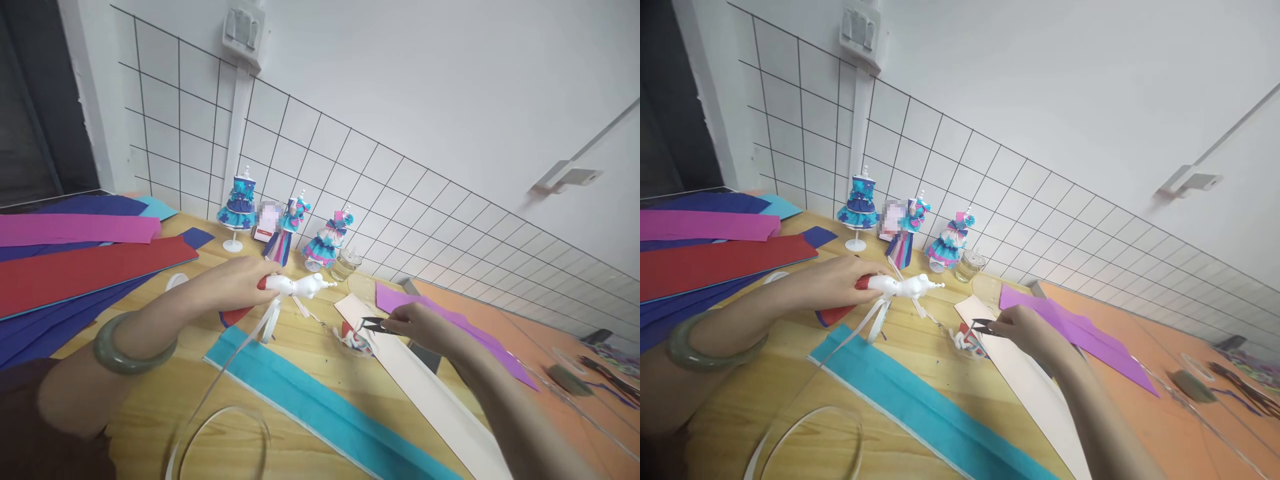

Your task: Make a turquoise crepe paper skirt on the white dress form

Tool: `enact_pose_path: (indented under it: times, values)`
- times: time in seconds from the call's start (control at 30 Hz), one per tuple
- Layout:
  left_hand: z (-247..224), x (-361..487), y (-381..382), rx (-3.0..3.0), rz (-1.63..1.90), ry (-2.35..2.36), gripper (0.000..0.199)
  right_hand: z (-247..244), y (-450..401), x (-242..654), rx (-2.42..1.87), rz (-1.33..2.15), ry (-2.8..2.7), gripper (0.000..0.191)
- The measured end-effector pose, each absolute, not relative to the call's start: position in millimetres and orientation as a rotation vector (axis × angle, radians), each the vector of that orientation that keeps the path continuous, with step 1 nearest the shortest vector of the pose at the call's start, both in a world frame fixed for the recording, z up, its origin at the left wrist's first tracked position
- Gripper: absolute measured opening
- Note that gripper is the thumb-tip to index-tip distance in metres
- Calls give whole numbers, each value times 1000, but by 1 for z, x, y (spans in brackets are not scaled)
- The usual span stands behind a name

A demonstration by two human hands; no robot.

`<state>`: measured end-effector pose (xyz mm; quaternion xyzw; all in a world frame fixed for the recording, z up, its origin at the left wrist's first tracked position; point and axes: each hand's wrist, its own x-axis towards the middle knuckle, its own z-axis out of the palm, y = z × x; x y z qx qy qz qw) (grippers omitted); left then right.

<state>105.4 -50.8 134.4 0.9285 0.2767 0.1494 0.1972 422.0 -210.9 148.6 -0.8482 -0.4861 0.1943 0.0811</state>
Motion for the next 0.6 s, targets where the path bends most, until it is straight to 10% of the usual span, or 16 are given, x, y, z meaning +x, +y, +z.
enact_pose_path:
  times: [0.6]
  values:
    - [139,99,-56,2536,467,776,27,111,-198,390,-1978,1039,-1344,39]
